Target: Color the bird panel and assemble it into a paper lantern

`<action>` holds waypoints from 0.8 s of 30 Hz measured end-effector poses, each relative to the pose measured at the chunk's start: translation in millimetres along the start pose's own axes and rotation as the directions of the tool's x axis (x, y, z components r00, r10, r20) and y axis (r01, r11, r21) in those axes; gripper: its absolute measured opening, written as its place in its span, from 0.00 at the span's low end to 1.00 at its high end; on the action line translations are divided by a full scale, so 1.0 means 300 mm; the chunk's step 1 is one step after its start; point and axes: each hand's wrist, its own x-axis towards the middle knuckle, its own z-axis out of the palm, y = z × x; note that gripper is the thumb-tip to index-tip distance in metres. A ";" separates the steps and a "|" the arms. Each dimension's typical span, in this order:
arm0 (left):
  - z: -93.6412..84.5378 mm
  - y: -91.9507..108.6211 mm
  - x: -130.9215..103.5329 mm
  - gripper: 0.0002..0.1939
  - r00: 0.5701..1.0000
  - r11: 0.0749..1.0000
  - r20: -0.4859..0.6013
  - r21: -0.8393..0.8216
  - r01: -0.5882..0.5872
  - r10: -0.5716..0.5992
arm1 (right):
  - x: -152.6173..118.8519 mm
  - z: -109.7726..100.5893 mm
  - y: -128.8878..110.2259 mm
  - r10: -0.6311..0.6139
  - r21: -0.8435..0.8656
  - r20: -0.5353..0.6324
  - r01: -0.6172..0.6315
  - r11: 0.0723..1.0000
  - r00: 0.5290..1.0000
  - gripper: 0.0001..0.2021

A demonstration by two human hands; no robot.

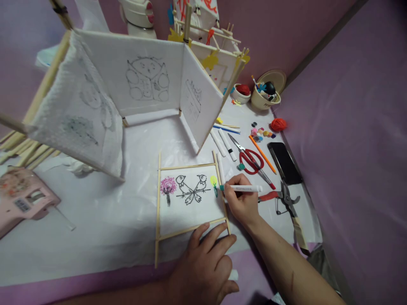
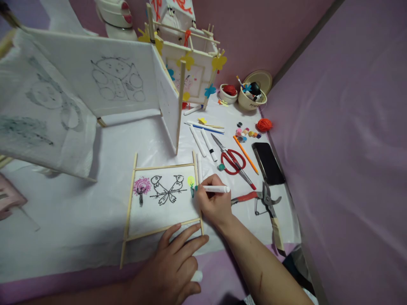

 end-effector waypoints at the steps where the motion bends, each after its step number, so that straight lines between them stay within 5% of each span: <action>1: 0.000 -0.001 0.000 0.19 1.000 1.000 0.000 -0.003 0.000 0.000 | 0.000 -0.001 -0.001 0.002 -0.001 0.004 -0.002 1.000 1.000 0.07; 24: 0.002 0.000 0.000 0.19 1.000 1.000 0.004 0.003 0.005 -0.005 | 0.000 -0.006 0.002 -0.021 0.056 0.024 0.020 0.998 0.999 0.09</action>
